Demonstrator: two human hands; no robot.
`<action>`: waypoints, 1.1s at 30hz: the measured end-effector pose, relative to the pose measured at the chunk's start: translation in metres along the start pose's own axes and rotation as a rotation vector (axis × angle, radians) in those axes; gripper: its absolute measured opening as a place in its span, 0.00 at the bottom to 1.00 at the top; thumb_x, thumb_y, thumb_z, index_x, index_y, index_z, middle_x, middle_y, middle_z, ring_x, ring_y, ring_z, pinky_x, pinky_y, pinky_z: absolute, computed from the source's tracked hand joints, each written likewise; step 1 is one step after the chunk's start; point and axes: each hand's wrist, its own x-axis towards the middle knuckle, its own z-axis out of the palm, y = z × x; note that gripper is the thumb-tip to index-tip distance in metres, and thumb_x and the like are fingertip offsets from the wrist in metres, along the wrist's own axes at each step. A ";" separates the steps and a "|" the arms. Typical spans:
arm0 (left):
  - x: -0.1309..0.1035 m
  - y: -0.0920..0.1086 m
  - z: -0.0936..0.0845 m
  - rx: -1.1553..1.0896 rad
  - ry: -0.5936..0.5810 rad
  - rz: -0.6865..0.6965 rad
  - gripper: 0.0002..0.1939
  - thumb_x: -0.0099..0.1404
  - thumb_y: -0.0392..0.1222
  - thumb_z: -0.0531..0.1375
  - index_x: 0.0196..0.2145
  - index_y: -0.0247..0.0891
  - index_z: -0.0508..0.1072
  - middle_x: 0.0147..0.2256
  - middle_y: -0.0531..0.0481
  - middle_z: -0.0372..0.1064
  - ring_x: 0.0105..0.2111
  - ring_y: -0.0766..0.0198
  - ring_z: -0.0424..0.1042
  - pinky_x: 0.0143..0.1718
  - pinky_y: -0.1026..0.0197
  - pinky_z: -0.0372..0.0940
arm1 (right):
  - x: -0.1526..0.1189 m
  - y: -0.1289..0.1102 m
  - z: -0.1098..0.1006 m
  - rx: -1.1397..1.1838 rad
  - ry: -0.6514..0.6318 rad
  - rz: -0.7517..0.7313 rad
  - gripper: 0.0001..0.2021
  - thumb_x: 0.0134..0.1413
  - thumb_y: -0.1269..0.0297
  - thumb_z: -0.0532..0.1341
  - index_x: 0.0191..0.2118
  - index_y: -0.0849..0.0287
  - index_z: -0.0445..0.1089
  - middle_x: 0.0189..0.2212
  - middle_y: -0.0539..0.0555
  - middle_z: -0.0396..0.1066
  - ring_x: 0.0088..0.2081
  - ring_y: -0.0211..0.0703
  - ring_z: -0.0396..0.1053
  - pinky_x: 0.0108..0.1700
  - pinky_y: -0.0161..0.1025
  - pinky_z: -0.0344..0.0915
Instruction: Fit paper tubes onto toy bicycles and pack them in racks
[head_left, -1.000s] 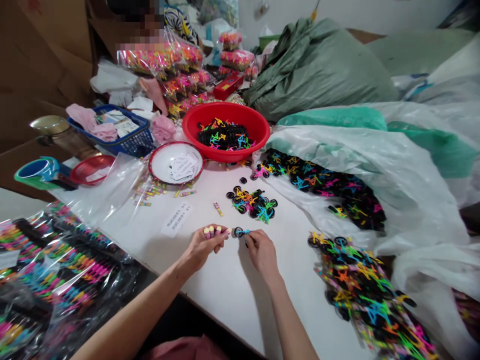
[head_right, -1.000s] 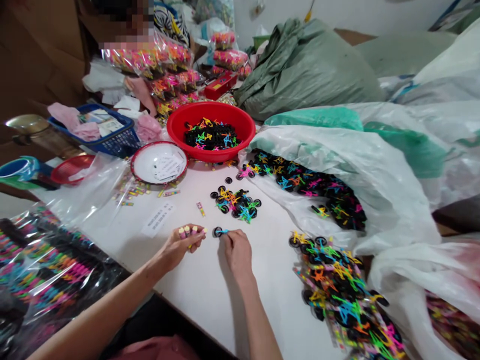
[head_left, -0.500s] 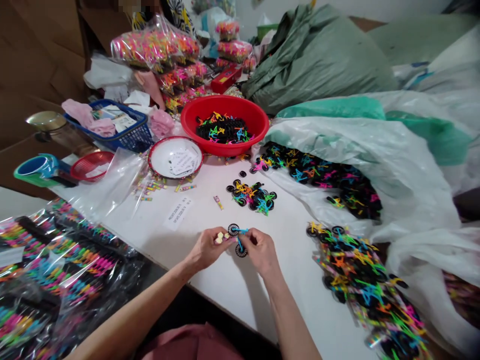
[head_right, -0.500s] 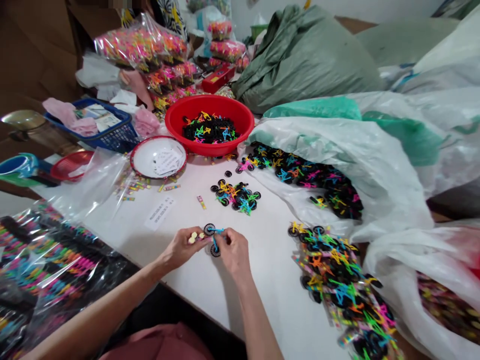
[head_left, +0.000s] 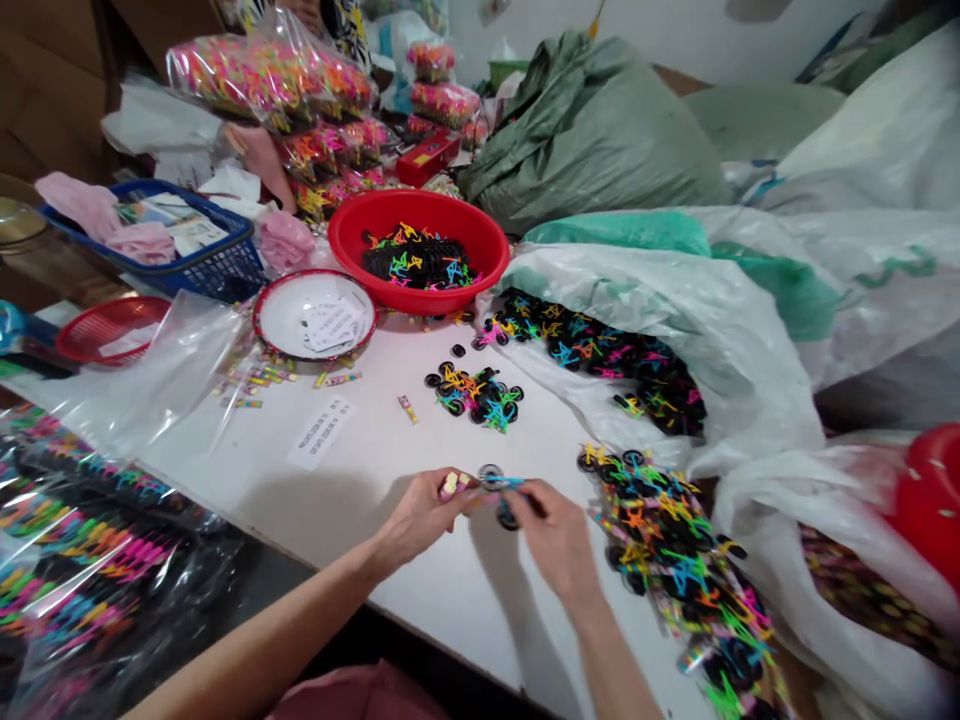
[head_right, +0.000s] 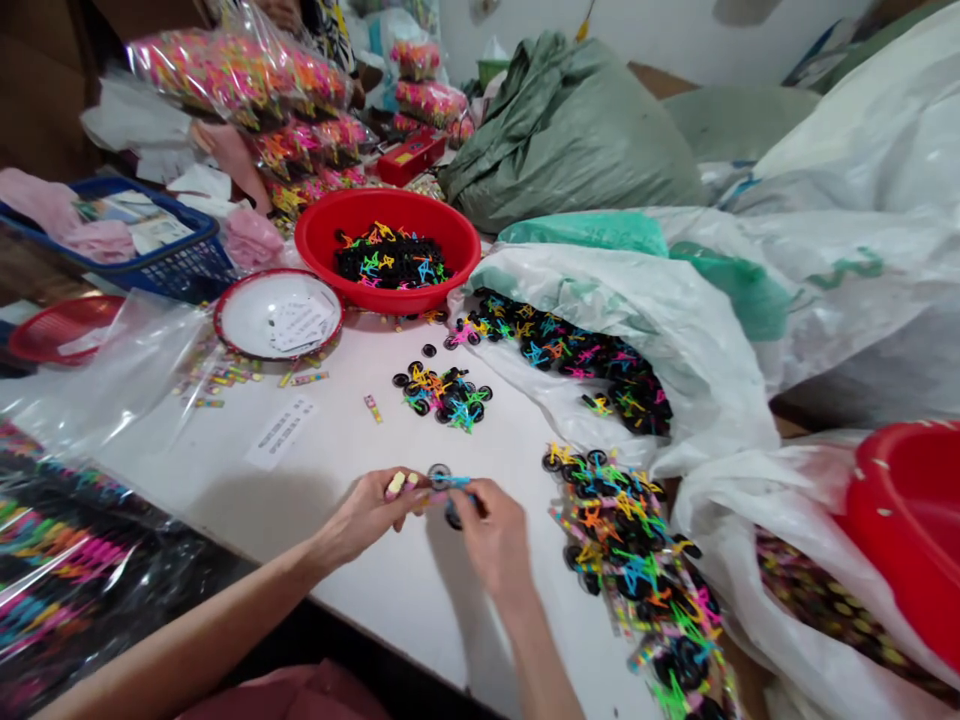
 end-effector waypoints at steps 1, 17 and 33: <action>0.002 -0.002 -0.008 -0.026 0.013 -0.024 0.17 0.52 0.50 0.63 0.34 0.33 0.73 0.22 0.52 0.65 0.19 0.70 0.60 0.20 0.67 0.56 | 0.002 0.009 -0.026 -0.110 0.016 0.015 0.18 0.50 0.47 0.52 0.28 0.54 0.71 0.23 0.53 0.71 0.23 0.43 0.66 0.26 0.38 0.60; 0.025 -0.009 -0.025 -0.378 0.108 -0.070 0.21 0.54 0.51 0.63 0.38 0.32 0.68 0.26 0.52 0.65 0.18 0.75 0.57 0.19 0.68 0.50 | 0.090 0.012 0.064 -0.383 0.120 -0.399 0.11 0.55 0.72 0.51 0.38 0.57 0.69 0.42 0.57 0.64 0.44 0.45 0.62 0.41 0.39 0.62; 0.089 -0.003 -0.011 0.730 0.161 0.169 0.07 0.50 0.38 0.63 0.23 0.38 0.66 0.29 0.48 0.63 0.31 0.58 0.66 0.33 0.62 0.55 | 0.013 0.038 0.067 0.154 0.019 0.082 0.17 0.55 0.53 0.53 0.37 0.61 0.71 0.32 0.57 0.72 0.32 0.43 0.68 0.37 0.39 0.64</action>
